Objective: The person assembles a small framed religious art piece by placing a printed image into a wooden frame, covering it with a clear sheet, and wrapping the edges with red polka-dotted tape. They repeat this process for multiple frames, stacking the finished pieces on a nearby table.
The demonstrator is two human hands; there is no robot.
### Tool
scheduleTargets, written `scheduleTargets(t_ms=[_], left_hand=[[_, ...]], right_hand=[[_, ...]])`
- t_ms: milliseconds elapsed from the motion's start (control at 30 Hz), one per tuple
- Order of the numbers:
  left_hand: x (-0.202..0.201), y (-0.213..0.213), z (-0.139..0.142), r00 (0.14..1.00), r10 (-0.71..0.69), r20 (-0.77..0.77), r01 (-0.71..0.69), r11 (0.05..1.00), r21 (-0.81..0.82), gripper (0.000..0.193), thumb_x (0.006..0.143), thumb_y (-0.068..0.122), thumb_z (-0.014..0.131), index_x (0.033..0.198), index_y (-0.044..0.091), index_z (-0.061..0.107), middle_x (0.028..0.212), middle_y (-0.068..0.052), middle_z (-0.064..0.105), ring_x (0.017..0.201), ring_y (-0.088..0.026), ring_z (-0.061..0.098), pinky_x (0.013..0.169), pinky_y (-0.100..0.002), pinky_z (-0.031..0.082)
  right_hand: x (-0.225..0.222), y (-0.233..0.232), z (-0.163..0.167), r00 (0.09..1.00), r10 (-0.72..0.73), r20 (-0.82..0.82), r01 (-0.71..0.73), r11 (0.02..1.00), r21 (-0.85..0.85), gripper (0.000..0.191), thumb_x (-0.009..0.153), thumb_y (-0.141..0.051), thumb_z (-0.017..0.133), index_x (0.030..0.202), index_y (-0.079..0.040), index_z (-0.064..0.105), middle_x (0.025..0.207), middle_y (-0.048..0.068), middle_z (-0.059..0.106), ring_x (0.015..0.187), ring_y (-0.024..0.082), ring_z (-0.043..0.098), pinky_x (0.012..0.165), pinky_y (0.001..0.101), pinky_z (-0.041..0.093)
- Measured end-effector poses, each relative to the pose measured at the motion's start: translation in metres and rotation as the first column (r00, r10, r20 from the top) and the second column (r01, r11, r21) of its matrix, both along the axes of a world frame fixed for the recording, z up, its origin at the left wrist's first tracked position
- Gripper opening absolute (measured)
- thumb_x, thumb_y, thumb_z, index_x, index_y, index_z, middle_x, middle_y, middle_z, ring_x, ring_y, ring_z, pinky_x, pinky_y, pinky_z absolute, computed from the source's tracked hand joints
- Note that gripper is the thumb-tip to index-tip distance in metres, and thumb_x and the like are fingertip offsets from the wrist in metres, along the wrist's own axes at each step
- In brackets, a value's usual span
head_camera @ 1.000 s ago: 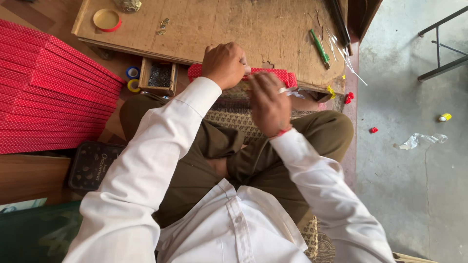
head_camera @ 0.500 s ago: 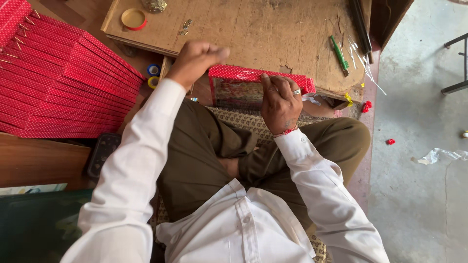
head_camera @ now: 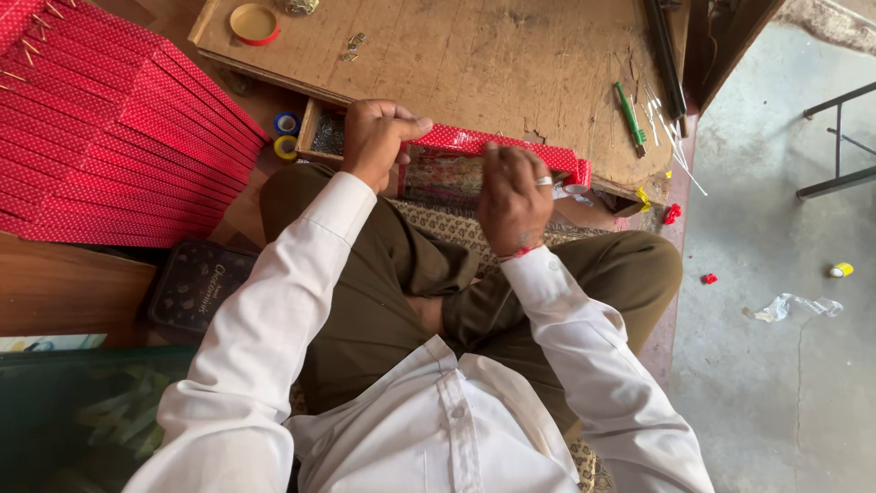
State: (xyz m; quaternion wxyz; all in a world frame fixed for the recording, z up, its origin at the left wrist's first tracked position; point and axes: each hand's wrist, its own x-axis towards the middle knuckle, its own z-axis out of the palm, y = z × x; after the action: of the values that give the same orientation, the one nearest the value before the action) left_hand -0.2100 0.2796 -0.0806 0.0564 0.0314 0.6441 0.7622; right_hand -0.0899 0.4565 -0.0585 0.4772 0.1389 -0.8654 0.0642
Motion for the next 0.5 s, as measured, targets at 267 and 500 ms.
scheduleTargets(t_ms=[267, 500], left_hand=[[0.004, 0.002, -0.008, 0.996, -0.063, 0.067, 0.050, 0.983, 0.176, 0.014, 0.085, 0.008, 0.078, 0.078, -0.002, 0.073, 0.071, -0.005, 0.072, 0.059, -0.010, 0.066, 0.055, -0.026, 0.056], [0.009, -0.001, -0.010, 1.000, -0.014, 0.005, 0.014, 0.998, 0.058, 0.014, 0.088, 0.010, 0.081, 0.085, -0.002, 0.075, 0.076, -0.004, 0.070, 0.063, -0.010, 0.064, 0.051, -0.028, 0.056]], right_hand=[[-0.017, -0.048, -0.006, 0.997, 0.054, 0.055, -0.053, 0.998, -0.027, 0.041, 0.080, 0.001, 0.073, 0.120, -0.001, 0.074, 0.113, 0.010, 0.069, 0.106, 0.026, 0.065, 0.091, 0.0395, 0.057], [0.000, 0.016, 0.006, 0.998, 0.068, 0.011, -0.068, 0.997, 0.029, 0.038, 0.079, 0.005, 0.073, 0.116, -0.005, 0.076, 0.109, 0.007, 0.069, 0.101, 0.023, 0.068, 0.085, 0.0353, 0.058]])
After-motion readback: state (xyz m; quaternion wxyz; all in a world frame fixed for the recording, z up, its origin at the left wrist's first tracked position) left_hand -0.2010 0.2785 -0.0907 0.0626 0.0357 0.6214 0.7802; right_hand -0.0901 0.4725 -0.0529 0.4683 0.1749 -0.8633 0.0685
